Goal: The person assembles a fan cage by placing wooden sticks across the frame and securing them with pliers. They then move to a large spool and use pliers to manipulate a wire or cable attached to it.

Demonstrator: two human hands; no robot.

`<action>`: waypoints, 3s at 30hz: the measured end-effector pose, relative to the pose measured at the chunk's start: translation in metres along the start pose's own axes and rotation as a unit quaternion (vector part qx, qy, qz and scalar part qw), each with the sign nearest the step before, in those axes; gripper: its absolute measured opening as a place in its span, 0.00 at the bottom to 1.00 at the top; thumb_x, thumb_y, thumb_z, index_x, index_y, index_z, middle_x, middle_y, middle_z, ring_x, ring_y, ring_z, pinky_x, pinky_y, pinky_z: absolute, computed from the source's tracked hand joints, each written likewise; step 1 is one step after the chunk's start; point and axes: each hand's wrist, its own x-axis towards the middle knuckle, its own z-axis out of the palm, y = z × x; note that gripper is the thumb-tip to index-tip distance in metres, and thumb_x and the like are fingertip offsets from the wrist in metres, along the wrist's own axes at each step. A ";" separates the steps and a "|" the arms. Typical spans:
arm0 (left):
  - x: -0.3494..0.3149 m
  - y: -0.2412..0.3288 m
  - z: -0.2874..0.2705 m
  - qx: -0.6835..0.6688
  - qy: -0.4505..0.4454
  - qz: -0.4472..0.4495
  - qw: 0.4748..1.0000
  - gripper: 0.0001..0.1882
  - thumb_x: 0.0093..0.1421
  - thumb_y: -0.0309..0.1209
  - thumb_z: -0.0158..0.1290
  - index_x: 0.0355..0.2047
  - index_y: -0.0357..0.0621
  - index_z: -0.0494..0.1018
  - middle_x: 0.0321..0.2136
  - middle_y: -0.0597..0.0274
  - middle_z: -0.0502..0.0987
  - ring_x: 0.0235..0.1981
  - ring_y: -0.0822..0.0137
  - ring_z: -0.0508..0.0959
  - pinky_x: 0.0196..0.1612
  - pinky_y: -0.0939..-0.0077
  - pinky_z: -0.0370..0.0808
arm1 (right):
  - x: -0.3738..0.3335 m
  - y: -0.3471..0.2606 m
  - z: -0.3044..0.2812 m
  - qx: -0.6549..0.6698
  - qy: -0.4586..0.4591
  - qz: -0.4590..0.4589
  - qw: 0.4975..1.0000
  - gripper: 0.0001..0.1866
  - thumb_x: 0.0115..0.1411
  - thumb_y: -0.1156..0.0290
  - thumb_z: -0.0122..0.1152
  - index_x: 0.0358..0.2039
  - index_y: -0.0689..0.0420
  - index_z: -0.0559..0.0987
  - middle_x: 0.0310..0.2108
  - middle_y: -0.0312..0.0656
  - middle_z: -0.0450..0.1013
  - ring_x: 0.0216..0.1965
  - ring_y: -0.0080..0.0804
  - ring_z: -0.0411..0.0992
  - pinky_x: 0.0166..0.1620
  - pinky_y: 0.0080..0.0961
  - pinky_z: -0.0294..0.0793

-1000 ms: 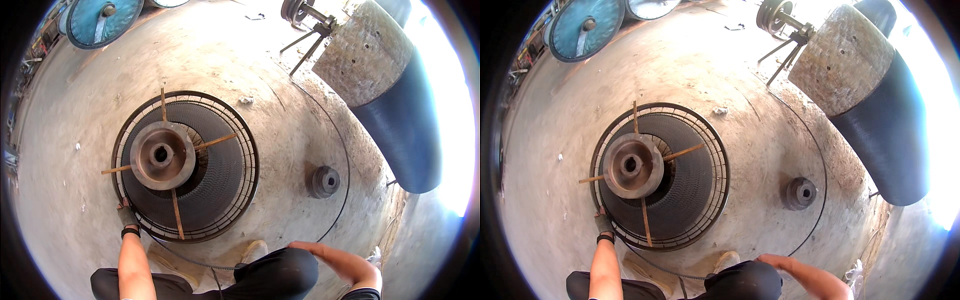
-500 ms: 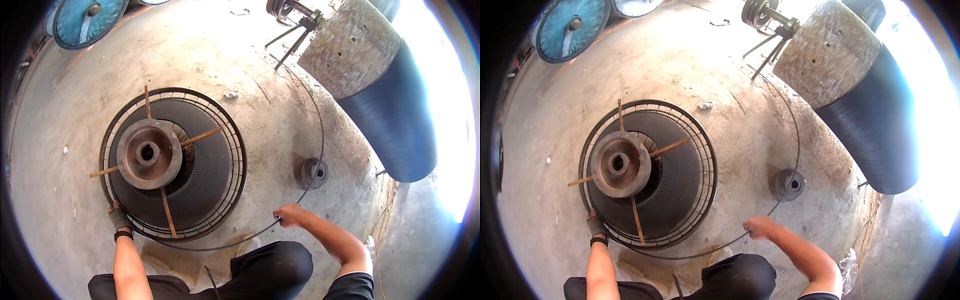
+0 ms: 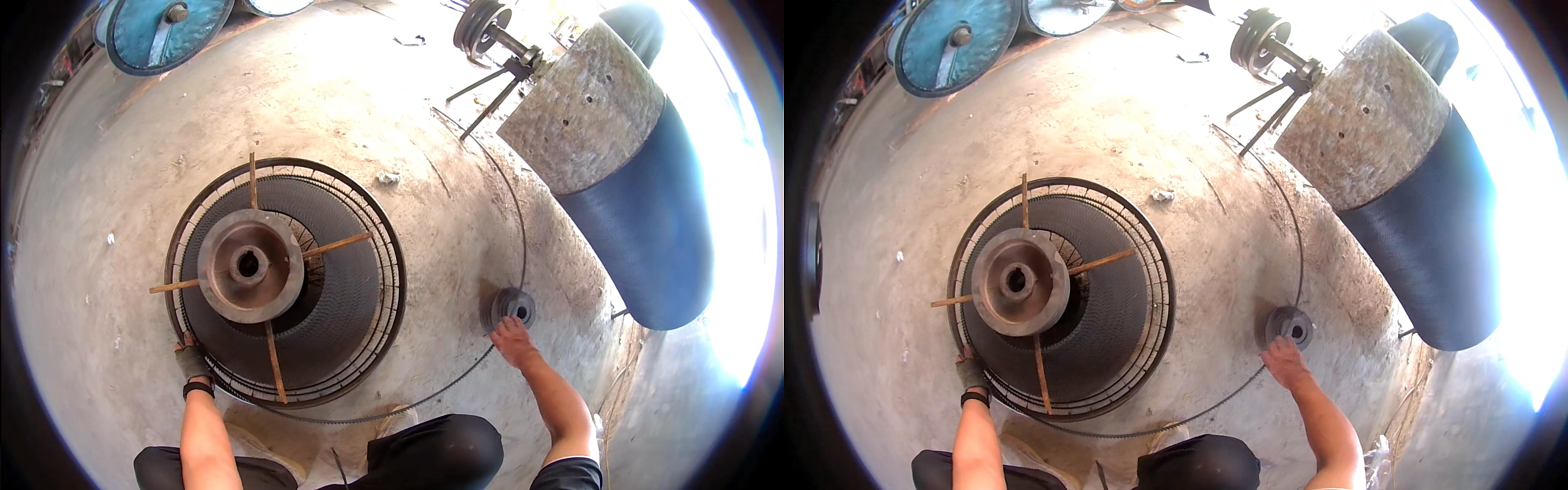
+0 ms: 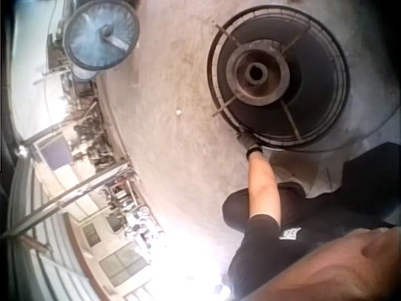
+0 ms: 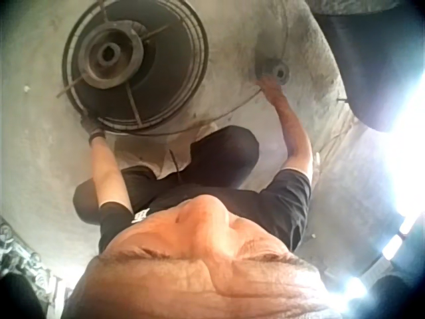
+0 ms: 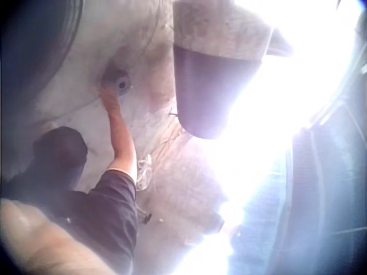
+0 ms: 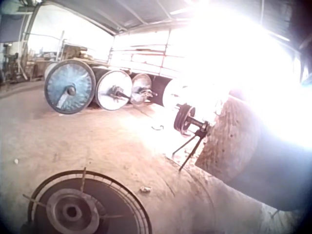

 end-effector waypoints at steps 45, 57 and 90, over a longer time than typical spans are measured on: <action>-0.034 -0.005 0.001 -0.051 0.071 -0.067 0.994 0.24 0.62 0.47 0.59 0.46 0.40 0.69 0.39 0.55 0.78 0.37 0.60 0.77 0.41 0.65 0.76 | 0.083 0.092 0.014 -0.041 -0.087 0.196 0.976 0.10 0.52 0.75 0.60 0.37 0.52 0.75 0.33 0.51 0.75 0.36 0.47 0.78 0.37 0.37 0.80; -0.062 -0.001 0.004 -0.114 0.076 -0.117 0.984 0.23 0.64 0.46 0.56 0.51 0.43 0.68 0.44 0.54 0.77 0.42 0.58 0.76 0.46 0.61 0.75 | 0.042 0.072 0.024 -0.037 -0.131 0.264 0.955 0.09 0.55 0.74 0.60 0.38 0.53 0.78 0.35 0.52 0.77 0.39 0.47 0.78 0.40 0.40 0.79; -0.051 -0.066 -0.024 -0.202 0.047 -0.155 0.966 0.31 0.67 0.50 0.49 0.59 0.38 0.60 0.56 0.51 0.73 0.54 0.53 0.73 0.59 0.53 0.66 | 0.144 0.122 0.032 0.011 -0.063 0.203 0.977 0.08 0.51 0.78 0.60 0.33 0.56 0.81 0.41 0.47 0.75 0.47 0.46 0.74 0.46 0.38 0.78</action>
